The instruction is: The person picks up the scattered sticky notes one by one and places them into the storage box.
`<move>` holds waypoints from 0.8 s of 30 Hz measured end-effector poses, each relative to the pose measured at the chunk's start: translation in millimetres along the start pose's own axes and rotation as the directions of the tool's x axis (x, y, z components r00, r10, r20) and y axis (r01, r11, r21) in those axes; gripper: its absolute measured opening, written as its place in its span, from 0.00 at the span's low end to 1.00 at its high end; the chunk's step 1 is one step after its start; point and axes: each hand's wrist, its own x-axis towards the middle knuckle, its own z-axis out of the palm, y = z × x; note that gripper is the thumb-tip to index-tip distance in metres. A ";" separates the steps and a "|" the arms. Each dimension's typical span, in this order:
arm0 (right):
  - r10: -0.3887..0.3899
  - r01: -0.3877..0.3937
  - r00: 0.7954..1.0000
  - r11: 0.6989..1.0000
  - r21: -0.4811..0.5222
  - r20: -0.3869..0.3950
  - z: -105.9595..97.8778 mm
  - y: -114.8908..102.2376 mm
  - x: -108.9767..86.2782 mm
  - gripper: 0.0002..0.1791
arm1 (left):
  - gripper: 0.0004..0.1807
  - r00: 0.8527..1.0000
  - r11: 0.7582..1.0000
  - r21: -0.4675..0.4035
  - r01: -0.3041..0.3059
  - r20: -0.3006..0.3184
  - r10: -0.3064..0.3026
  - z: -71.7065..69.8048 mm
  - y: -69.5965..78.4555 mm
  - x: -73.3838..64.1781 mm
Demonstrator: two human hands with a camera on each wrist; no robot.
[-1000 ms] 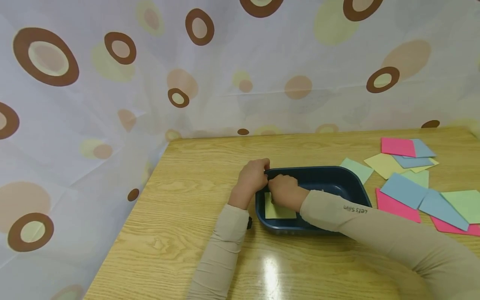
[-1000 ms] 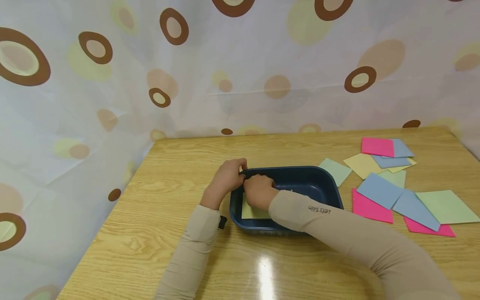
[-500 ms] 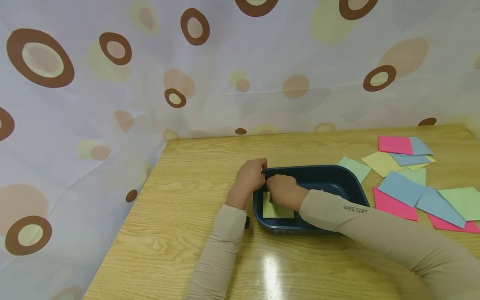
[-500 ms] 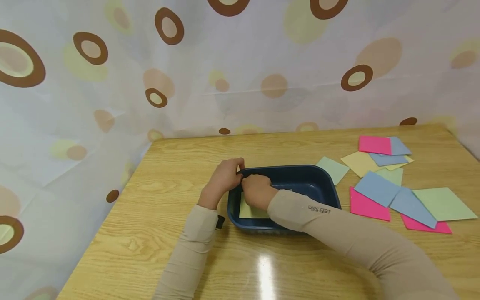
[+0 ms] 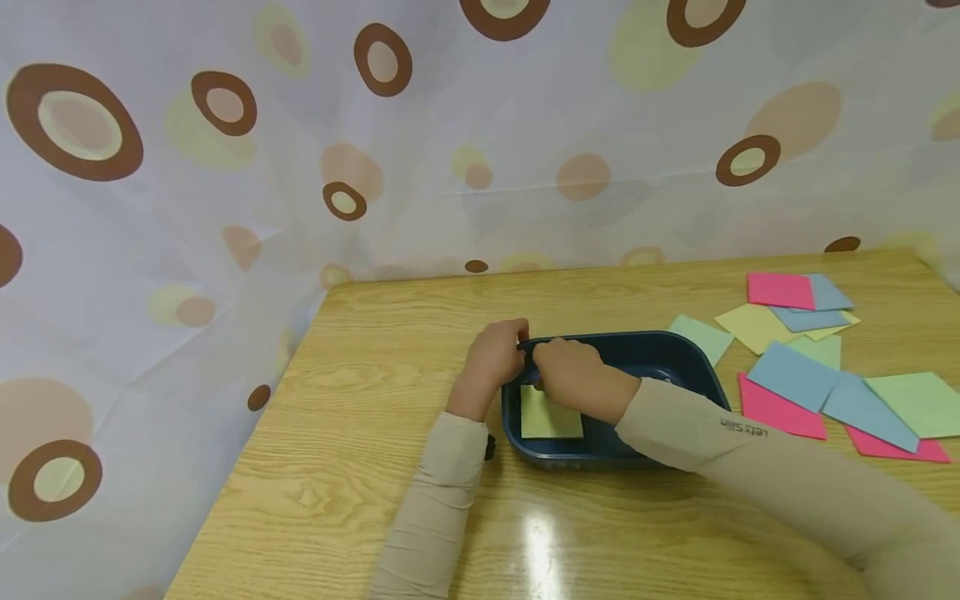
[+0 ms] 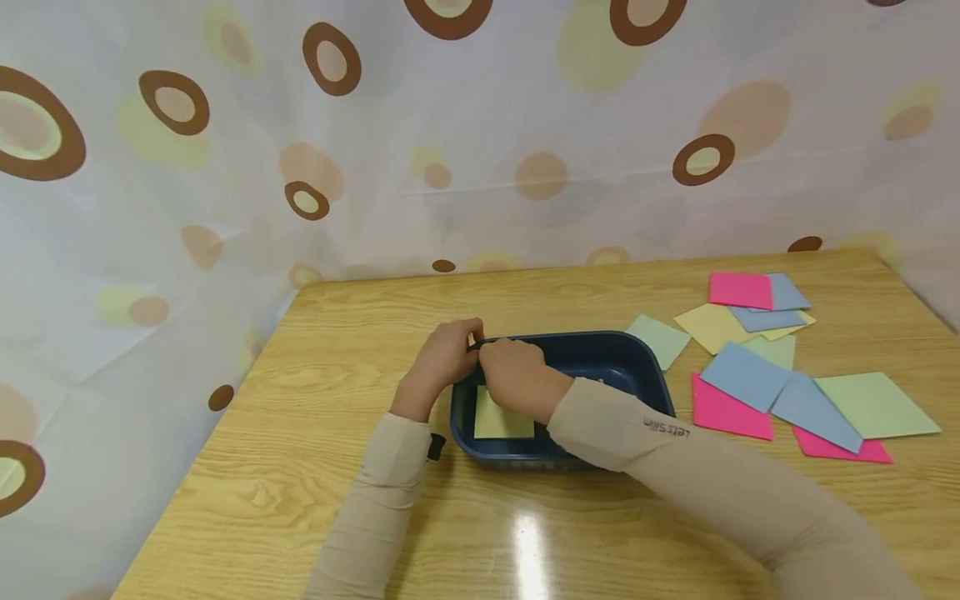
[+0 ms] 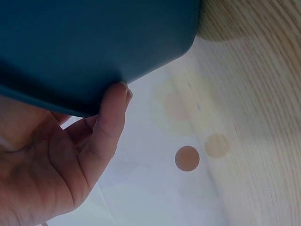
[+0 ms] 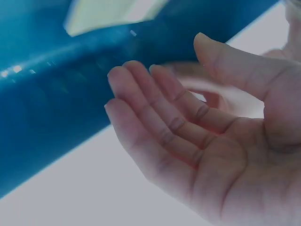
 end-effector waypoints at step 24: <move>0.159 -0.018 0.929 0.921 0.389 -0.334 -85.1 120.2 -25.6 0.18 | 0.07 1.000 1.000 -0.010 0.004 0.004 -0.004 -1.2 2.3 -4.4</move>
